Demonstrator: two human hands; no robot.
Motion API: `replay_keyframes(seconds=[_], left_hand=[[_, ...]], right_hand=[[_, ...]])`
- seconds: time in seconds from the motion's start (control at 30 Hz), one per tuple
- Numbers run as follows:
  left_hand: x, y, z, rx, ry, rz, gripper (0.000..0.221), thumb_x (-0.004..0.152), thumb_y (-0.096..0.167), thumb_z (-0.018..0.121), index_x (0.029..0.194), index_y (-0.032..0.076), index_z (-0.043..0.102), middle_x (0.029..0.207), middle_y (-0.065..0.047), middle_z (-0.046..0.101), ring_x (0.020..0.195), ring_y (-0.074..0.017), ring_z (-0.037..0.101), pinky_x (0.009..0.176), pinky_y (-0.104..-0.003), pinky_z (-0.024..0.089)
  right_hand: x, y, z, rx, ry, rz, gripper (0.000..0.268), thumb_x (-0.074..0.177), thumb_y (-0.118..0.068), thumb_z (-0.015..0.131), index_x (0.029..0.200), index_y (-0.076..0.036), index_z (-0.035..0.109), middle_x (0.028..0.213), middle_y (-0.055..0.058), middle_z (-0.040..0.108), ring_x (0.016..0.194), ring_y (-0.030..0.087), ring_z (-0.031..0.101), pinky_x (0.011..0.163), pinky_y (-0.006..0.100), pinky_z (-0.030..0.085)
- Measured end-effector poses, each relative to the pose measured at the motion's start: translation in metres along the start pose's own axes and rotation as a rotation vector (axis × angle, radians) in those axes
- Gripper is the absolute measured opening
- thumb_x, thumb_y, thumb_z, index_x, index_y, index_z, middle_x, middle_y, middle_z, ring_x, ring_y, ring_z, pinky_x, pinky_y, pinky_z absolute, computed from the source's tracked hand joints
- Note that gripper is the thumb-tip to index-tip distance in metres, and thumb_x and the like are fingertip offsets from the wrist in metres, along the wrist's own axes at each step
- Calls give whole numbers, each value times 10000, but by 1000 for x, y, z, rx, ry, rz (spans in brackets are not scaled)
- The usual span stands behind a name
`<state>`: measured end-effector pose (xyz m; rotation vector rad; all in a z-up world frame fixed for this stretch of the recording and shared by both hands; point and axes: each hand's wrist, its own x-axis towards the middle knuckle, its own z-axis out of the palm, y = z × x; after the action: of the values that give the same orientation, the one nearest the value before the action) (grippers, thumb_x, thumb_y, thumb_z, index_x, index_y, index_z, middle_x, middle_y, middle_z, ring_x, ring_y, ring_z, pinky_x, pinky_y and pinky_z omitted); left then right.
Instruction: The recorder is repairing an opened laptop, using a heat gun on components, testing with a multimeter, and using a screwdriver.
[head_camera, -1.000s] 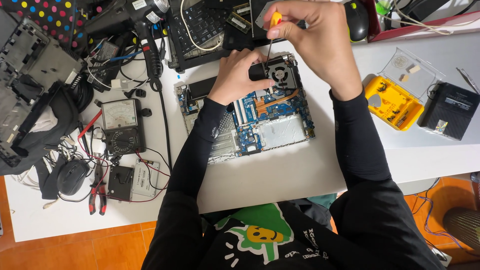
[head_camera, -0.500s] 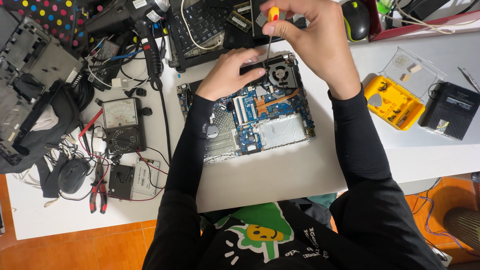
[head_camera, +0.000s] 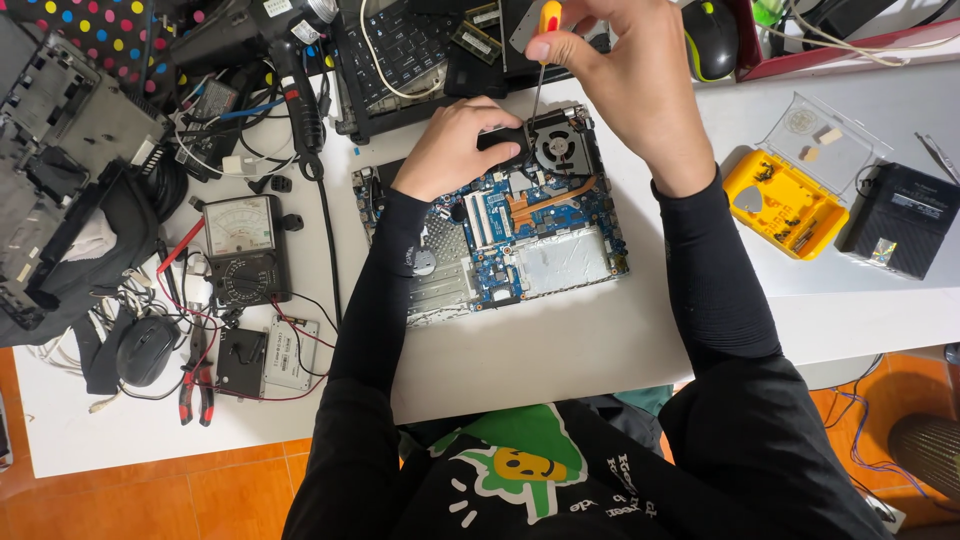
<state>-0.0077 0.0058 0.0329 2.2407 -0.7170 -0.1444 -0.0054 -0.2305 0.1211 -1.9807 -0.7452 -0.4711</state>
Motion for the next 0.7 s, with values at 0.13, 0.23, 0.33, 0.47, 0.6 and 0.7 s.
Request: replay_keyframes(seconds=[0.13,0.23,0.33,0.47,0.6,0.7], left_hand=[[1,0,5,17,69,22,273,871,185,808,1100,42,766,1081,-117,731,992,-299,725,872,-390,569],[0,5,7,47,108,26,273,853,156,818,1087,29,763,1054,-125,736,978,-303,729,867,-387,573],[2,6,7,71,130,40,274,839,144,820,1076,20,761,1045,-129,738,961,-305,731,860,-378,575],[2,7,6,104,139,50,274,826,145,822,1064,20,769,1026,-132,740,939,-316,728,845,-383,568],[3,3,8,98,135,47,279,819,160,822,1057,24,770,1015,-127,743,932,-308,736,835,-378,568],[3,6,7,87,129,37,277,821,162,820,1055,23,768,1019,-129,744,929,-304,738,830,-374,571]], right_hand=[[3,-4,-5,-3,-53,-28,224,1003,-114,812,1189,-25,726,1117,70,752,994,169,700,898,307,529],[2,-7,-6,62,-83,-103,242,1040,-43,767,1274,-19,712,1184,87,744,1085,178,691,961,315,530],[1,-4,-6,41,-75,-73,199,1027,-43,799,1216,-32,736,1090,67,737,1070,170,670,955,312,516],[0,-7,-4,58,-84,38,177,995,-68,836,1152,-53,755,1008,29,729,994,140,654,909,291,502],[2,-8,-3,62,-65,121,195,983,-91,841,1157,-71,757,1000,12,710,956,107,649,868,265,501],[2,-9,-4,36,-56,110,209,990,-100,859,1174,-75,764,985,18,721,945,120,625,874,272,491]])
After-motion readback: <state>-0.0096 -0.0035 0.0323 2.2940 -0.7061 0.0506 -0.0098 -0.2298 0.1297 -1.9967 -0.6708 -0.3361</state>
